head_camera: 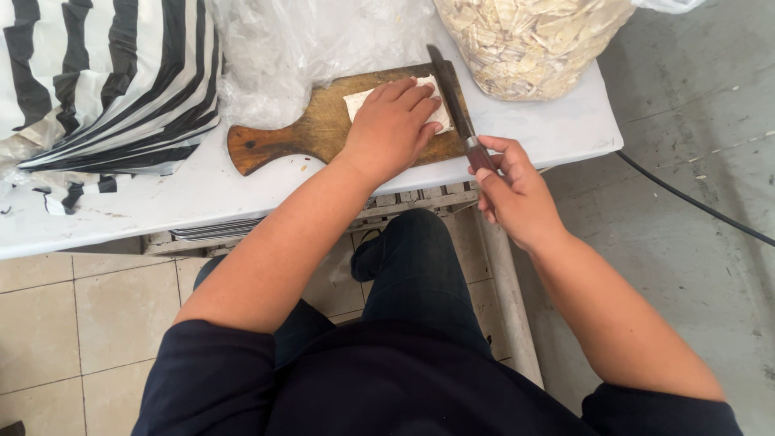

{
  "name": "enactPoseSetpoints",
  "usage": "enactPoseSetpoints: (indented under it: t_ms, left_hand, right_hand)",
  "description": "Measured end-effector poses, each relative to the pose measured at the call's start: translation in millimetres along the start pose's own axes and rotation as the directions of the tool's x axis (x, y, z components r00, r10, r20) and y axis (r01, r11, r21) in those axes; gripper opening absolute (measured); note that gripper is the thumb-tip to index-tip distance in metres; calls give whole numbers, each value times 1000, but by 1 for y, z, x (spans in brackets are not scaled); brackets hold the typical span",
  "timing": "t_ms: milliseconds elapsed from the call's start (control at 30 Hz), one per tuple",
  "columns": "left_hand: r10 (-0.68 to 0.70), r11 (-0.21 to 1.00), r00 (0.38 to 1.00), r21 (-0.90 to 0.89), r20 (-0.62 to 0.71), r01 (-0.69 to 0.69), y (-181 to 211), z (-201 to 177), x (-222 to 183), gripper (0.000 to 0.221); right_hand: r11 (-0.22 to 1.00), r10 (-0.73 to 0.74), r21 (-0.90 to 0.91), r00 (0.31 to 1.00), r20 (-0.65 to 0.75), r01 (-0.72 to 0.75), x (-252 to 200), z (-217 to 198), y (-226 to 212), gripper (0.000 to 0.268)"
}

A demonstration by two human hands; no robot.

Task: The person unwraps a block of white food, slices it into thin strips on a wooden cutting board using a knife, and transfers the slices into a plastic bag. The person then retrieves another wrapped item from a striped bag.

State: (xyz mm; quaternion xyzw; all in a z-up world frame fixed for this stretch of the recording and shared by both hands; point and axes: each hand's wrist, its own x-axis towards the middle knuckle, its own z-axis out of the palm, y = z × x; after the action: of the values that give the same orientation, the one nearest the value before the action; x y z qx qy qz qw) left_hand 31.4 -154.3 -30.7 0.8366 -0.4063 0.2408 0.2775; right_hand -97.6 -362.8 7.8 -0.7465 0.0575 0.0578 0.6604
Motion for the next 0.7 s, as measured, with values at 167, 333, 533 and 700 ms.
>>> enactPoseSetpoints:
  t_ms: [167,333,533,700]
  left_hand:
    - [17,999,1000,35,-12,-17,1,0,-1,34]
    - [20,999,1000,33,17,-21,1,0,1,34]
    - [26,999,1000,31,4,-26,0,0,1,33]
    - [23,999,1000,26,12,-24,-1,1,1,32]
  right_hand:
    - [998,-7,-65,1000,-15,6,-12,5,-10,46]
    - [991,-13,-131,1000,-2,12,-19,10,-16,45]
    - [970,-14,-245,999,-36,5,-25,16,-19,44]
    - [949,-23,-316,998,-53,5,-24,20,-19,43]
